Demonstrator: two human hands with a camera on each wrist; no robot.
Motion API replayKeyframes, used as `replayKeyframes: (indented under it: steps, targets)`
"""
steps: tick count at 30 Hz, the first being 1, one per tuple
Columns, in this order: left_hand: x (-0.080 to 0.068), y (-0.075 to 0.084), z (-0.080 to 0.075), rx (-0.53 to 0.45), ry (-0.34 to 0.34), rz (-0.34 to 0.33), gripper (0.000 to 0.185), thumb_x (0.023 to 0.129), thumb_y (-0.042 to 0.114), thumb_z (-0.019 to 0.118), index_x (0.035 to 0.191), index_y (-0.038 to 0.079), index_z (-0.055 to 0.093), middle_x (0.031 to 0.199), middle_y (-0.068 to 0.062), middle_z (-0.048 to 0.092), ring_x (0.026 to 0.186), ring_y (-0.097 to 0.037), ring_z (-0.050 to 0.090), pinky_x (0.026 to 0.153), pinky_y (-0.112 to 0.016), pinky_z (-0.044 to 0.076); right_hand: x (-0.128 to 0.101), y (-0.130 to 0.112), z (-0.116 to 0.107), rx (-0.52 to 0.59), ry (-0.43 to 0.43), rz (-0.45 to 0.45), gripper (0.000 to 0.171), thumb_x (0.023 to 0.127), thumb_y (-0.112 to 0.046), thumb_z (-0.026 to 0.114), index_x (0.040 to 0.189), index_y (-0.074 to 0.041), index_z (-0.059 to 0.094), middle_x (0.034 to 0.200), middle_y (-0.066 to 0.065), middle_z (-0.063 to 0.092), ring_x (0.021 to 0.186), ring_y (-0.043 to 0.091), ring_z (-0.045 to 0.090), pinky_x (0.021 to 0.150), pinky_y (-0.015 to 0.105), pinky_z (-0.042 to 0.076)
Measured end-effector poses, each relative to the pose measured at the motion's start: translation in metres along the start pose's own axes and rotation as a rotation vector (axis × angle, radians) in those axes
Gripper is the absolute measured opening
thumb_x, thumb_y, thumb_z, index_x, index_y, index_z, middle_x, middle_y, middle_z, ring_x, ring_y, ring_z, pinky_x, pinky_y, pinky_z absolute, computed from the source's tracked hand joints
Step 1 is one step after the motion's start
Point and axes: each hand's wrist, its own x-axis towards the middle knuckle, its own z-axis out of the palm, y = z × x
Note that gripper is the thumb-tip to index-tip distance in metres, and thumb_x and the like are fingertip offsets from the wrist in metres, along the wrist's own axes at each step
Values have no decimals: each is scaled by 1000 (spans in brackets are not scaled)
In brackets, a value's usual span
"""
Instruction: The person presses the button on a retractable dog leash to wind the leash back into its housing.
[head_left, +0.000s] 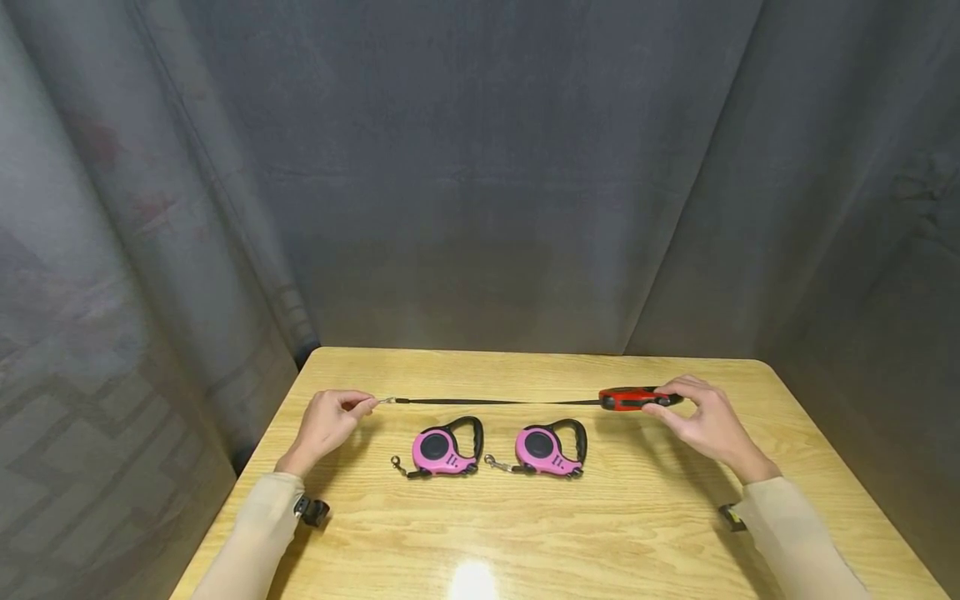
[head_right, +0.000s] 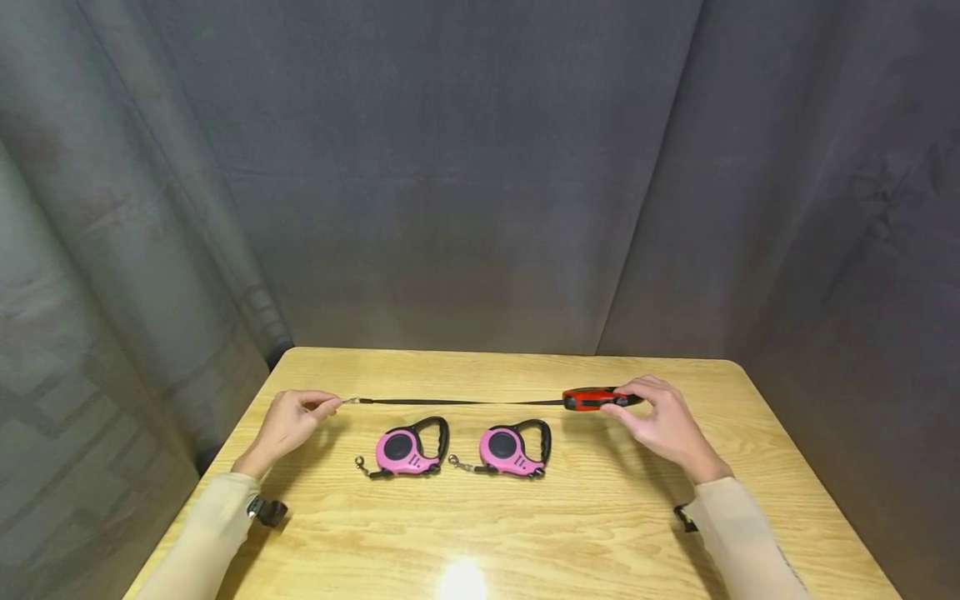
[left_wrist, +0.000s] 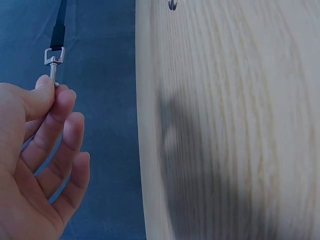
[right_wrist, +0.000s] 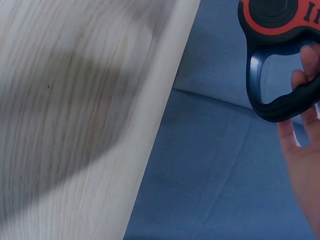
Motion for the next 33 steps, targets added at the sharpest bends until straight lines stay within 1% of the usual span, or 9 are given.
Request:
replayKeyframes:
  steps: [5, 9, 14, 18, 26, 33]
  targets:
    - [1, 2, 0, 12, 6, 19, 15, 101, 25, 75, 104, 15, 86, 90, 1, 83, 78, -10, 72, 67, -27, 50, 1, 0, 3, 16, 12, -7, 24, 75, -8, 95, 95, -10, 82, 93, 0, 76, 88, -5, 60, 81, 16, 46]
    - [3, 4, 1, 22, 15, 30, 15, 100, 25, 76, 103, 15, 87, 90, 1, 83, 77, -11, 72, 68, -28, 51, 3, 0, 5, 35, 35, -35, 26, 72, -5, 96, 93, -9, 82, 91, -1, 75, 86, -3, 61, 82, 11, 44]
    - [3, 6, 2, 22, 15, 32, 15, 100, 25, 77, 104, 16, 87, 91, 1, 83, 79, -11, 73, 69, -28, 52, 5, -2, 6, 51, 34, -53, 27, 71, -1, 95, 93, -9, 82, 91, -3, 74, 86, -2, 62, 85, 10, 44]
    - [3, 6, 3, 12, 15, 26, 15, 100, 25, 77, 104, 15, 87, 93, 0, 84, 79, -12, 74, 69, -28, 52, 7, -3, 7, 58, 34, -60, 28, 70, 0, 95, 93, -9, 82, 90, -3, 74, 85, -1, 62, 84, 10, 44]
    - [3, 7, 6, -6, 21, 32, 14, 99, 26, 78, 103, 17, 87, 90, 3, 83, 80, -14, 75, 72, -31, 54, 11, -6, 10, 56, 34, -72, 26, 71, -3, 96, 92, -10, 81, 90, -2, 75, 86, -1, 63, 84, 11, 44]
    - [2, 7, 9, -15, 25, 43, 12, 98, 24, 79, 101, 16, 87, 93, 2, 84, 81, -13, 75, 75, -30, 55, 10, -12, 13, 69, 22, -75, 25, 72, -5, 96, 92, -9, 82, 91, -2, 76, 87, 3, 65, 86, 11, 45]
